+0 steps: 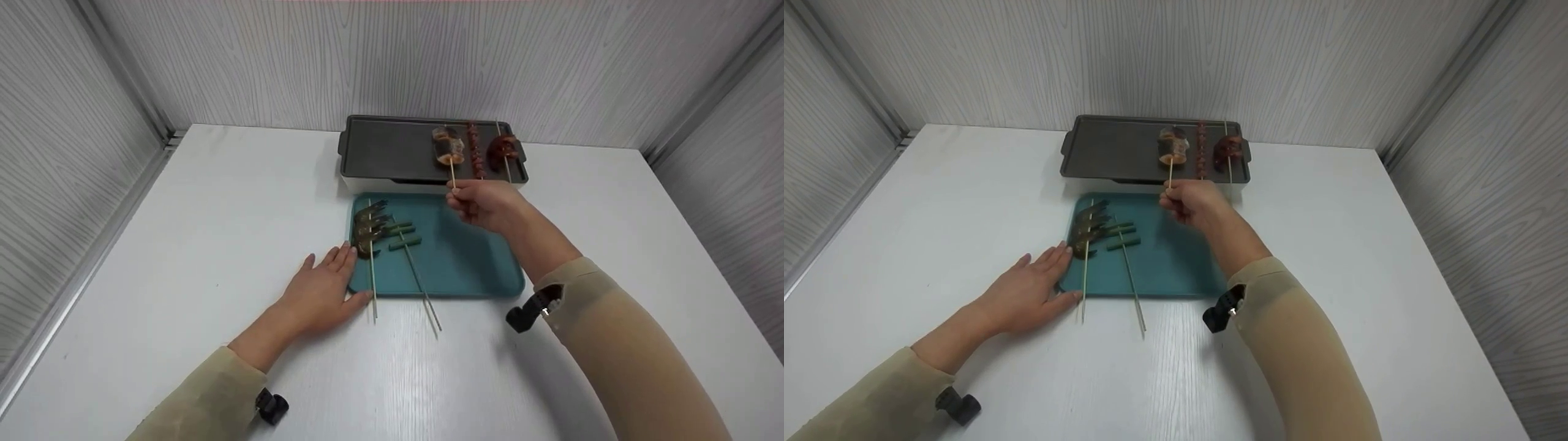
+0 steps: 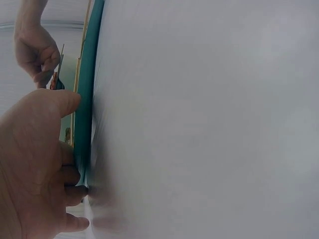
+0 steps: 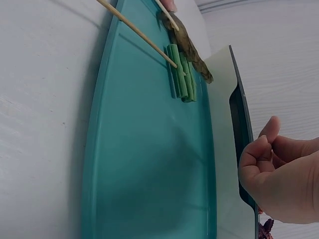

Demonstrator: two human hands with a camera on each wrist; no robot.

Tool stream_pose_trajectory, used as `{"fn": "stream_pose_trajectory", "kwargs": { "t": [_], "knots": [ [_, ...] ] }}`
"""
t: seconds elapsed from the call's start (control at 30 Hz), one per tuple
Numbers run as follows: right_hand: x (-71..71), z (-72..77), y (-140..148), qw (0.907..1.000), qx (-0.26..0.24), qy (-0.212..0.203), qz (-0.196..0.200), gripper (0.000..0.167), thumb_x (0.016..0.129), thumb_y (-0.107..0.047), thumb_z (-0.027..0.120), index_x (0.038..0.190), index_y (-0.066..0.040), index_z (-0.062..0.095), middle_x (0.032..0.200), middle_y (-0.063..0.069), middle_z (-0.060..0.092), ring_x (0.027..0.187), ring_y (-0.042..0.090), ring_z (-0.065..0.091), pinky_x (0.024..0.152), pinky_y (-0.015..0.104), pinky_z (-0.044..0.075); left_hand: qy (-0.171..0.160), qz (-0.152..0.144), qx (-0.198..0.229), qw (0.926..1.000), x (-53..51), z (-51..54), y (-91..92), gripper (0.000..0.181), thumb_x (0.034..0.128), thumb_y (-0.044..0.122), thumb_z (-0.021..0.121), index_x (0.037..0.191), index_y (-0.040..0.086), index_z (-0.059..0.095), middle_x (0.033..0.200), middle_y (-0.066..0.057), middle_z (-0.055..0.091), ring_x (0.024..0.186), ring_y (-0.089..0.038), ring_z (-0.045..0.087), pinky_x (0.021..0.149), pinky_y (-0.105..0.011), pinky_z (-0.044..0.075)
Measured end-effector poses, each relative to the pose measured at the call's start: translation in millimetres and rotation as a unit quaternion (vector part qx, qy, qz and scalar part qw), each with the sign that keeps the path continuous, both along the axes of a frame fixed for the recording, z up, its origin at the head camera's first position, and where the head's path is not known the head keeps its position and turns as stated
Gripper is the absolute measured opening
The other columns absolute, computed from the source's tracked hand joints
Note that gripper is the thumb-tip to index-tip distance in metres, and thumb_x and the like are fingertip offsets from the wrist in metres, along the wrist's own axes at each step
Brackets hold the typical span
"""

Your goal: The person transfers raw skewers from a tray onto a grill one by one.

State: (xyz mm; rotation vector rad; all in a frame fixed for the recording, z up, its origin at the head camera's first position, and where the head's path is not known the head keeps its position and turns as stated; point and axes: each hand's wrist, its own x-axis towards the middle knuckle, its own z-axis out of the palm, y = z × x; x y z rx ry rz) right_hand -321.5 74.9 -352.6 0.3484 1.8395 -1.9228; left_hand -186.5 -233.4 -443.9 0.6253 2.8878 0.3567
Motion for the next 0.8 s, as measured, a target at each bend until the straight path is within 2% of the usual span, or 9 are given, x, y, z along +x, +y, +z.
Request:
{"fn": "stream_pose_trajectory", "kwargs": {
  "t": [0.13, 0.4, 0.6, 0.8],
  "knots": [
    [-0.2, 0.6, -1.4, 1.0000, 0.002, 0.001, -0.008, 0.035, 0.112, -0.010, 0.055, 0.146, -0.003, 0.060, 0.106, 0.009, 0.073, 0.088, 0.017, 0.064, 0.084, 0.033, 0.048, -0.003, 0.000, -0.002, 1.0000, -0.1, 0.4, 0.0, 0.090, 0.1088, 0.062, 0.044, 0.166, -0.004, 0.022, 0.174, -0.020, 0.019, 0.160, -0.036, 0.021, 0.124, -0.067, 0.019],
    [-0.8, -1.0, -4.5, 0.9998, 0.011, 0.015, 0.001, 0.040, 0.112, -0.008, 0.052, 0.152, 0.001, 0.054, 0.098, 0.005, 0.072, 0.089, 0.015, 0.066, 0.085, 0.032, 0.047, -0.002, 0.002, 0.007, 1.0000, 1.7, 1.7, -1.3, 0.090, 0.1087, 0.060, 0.046, 0.166, -0.005, 0.023, 0.173, -0.021, 0.022, 0.160, -0.037, 0.023, 0.124, -0.067, 0.019],
    [0.1, -1.1, -6.2, 0.9995, 0.024, 0.017, -0.007, 0.040, 0.112, -0.010, 0.054, 0.150, 0.000, 0.056, 0.101, 0.005, 0.073, 0.091, 0.014, 0.069, 0.093, 0.035, 0.047, -0.006, 0.004, 0.006, 1.0000, 1.4, 1.2, -1.5, 0.090, 0.1087, 0.061, 0.045, 0.166, -0.004, 0.022, 0.173, -0.020, 0.020, 0.160, -0.037, 0.022, 0.124, -0.066, 0.019],
    [0.9, -1.8, -6.9, 0.9994, 0.027, 0.019, -0.009, 0.040, 0.113, -0.012, 0.053, 0.151, 0.001, 0.055, 0.101, 0.004, 0.073, 0.094, 0.015, 0.069, 0.094, 0.036, 0.047, -0.007, 0.005, 0.004, 1.0000, 0.5, 0.0, -2.1, 0.090, 0.1088, 0.061, 0.044, 0.167, -0.004, 0.021, 0.174, -0.020, 0.019, 0.160, -0.036, 0.022, 0.124, -0.066, 0.018]
  ]
}}
